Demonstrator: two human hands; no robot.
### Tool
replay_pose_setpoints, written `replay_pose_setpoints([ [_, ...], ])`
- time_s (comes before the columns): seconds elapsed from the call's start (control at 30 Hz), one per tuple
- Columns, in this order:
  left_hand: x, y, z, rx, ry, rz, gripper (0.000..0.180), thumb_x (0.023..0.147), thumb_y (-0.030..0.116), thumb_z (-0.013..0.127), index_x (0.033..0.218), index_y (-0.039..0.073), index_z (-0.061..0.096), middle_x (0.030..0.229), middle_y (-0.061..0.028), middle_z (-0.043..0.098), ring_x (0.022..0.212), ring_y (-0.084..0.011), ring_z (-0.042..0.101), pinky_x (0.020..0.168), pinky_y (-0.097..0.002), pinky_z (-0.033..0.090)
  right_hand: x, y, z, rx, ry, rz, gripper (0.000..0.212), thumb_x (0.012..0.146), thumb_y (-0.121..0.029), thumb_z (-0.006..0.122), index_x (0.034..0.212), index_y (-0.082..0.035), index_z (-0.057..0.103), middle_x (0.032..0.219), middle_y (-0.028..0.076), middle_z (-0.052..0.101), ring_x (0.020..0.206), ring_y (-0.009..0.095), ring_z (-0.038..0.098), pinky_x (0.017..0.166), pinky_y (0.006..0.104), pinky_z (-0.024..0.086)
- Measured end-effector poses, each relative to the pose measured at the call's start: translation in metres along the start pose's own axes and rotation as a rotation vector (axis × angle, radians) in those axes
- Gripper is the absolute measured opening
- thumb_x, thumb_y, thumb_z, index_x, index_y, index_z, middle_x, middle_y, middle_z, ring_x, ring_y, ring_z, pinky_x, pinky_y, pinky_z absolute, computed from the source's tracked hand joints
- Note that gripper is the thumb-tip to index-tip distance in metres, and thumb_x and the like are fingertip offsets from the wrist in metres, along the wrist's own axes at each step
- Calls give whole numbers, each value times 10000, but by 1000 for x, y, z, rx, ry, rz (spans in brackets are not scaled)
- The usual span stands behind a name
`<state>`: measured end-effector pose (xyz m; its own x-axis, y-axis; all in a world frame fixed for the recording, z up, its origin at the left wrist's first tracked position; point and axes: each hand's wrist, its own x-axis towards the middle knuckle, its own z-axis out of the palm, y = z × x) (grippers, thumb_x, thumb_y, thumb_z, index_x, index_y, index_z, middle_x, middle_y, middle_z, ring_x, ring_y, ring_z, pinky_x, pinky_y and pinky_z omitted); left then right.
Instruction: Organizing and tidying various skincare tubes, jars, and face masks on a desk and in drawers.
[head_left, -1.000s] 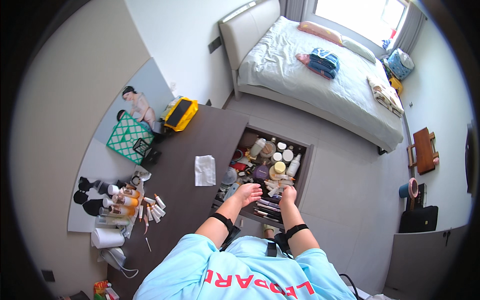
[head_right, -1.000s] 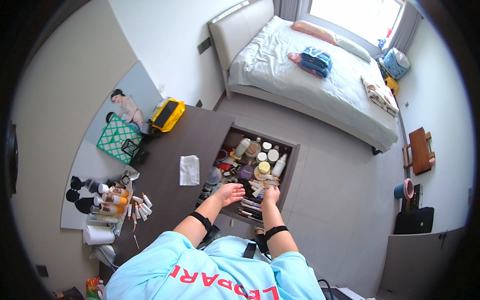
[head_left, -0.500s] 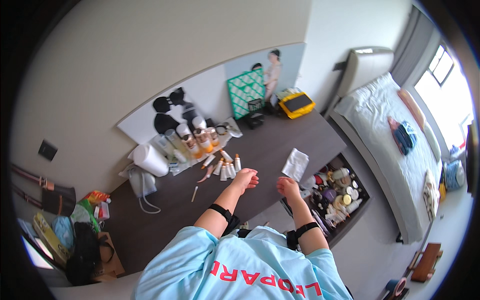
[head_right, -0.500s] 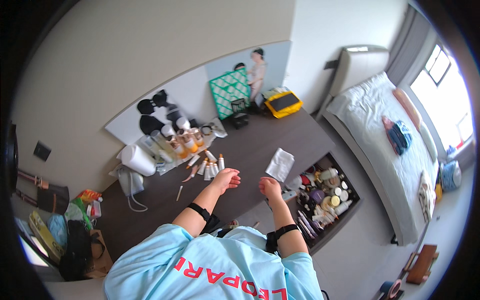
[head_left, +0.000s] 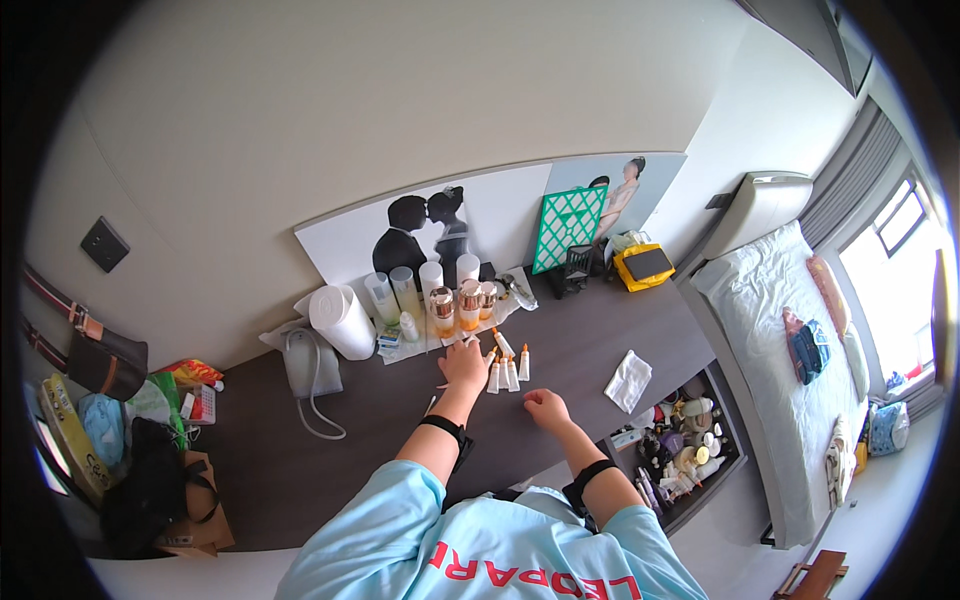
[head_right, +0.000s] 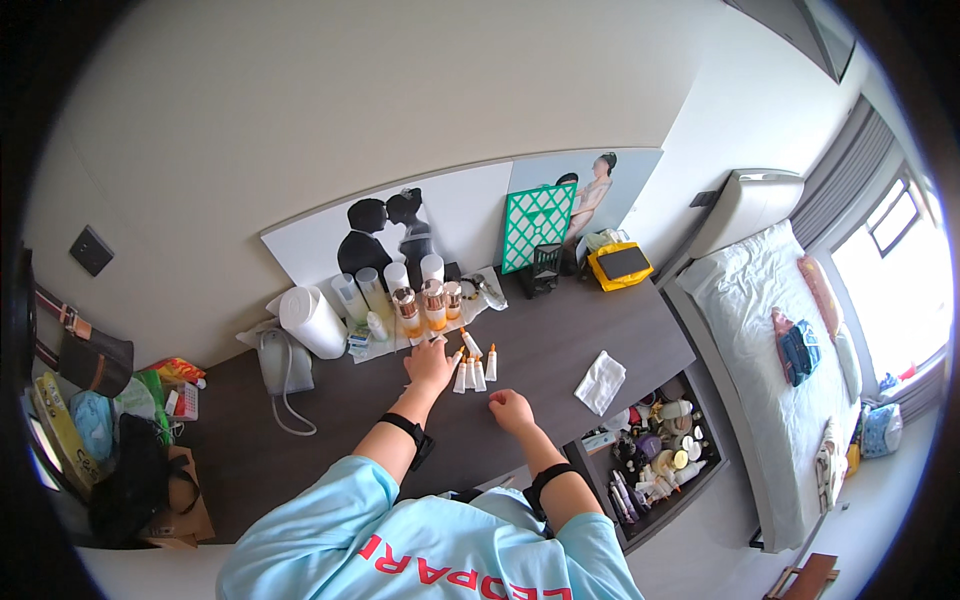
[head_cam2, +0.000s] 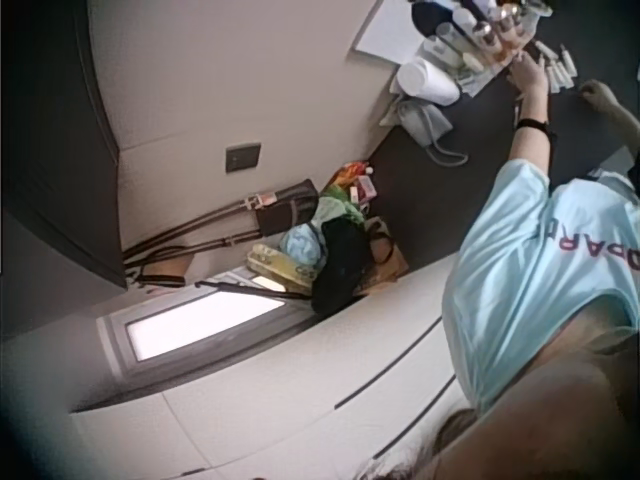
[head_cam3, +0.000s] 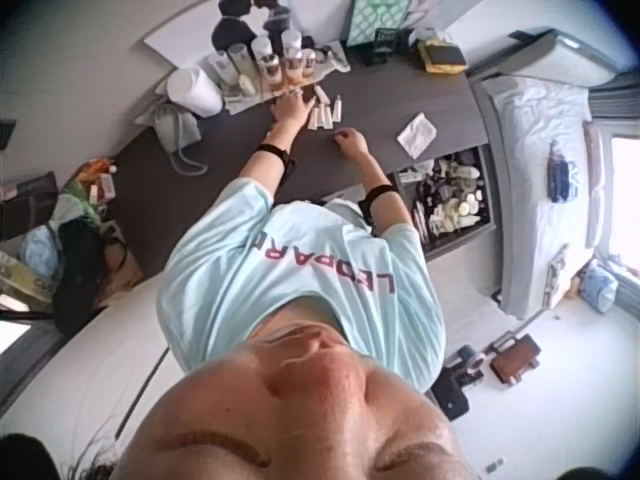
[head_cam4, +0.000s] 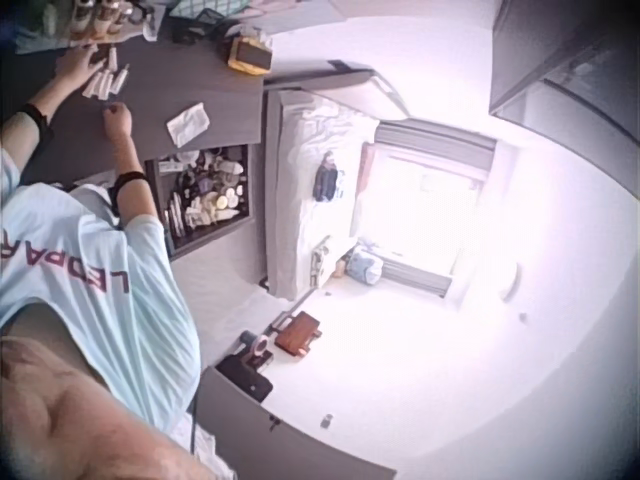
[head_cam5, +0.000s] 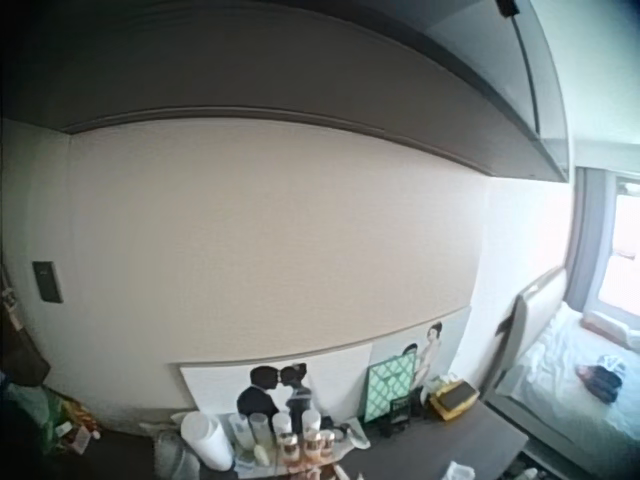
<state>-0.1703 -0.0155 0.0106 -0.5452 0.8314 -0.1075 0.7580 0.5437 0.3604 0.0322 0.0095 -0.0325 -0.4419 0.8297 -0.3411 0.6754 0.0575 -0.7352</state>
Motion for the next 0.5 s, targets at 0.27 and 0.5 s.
replay_pose_setpoints([
  [0.27,28,-4,18,8,180,239,148,794,129,533,928,97,586,982,-111,543,944,-282,548,756,-423,436,-16,10,-9,49,71,90,244,765,-167,580,977,-64,642,780,54,638,659,142,593,633,279,486],
  [0.5,56,13,34,-453,139,411,201,752,74,571,946,36,610,971,-198,545,898,-365,547,807,-444,436,-17,14,-6,68,88,62,227,767,-149,582,969,-64,643,769,44,636,652,134,586,614,266,479],
])
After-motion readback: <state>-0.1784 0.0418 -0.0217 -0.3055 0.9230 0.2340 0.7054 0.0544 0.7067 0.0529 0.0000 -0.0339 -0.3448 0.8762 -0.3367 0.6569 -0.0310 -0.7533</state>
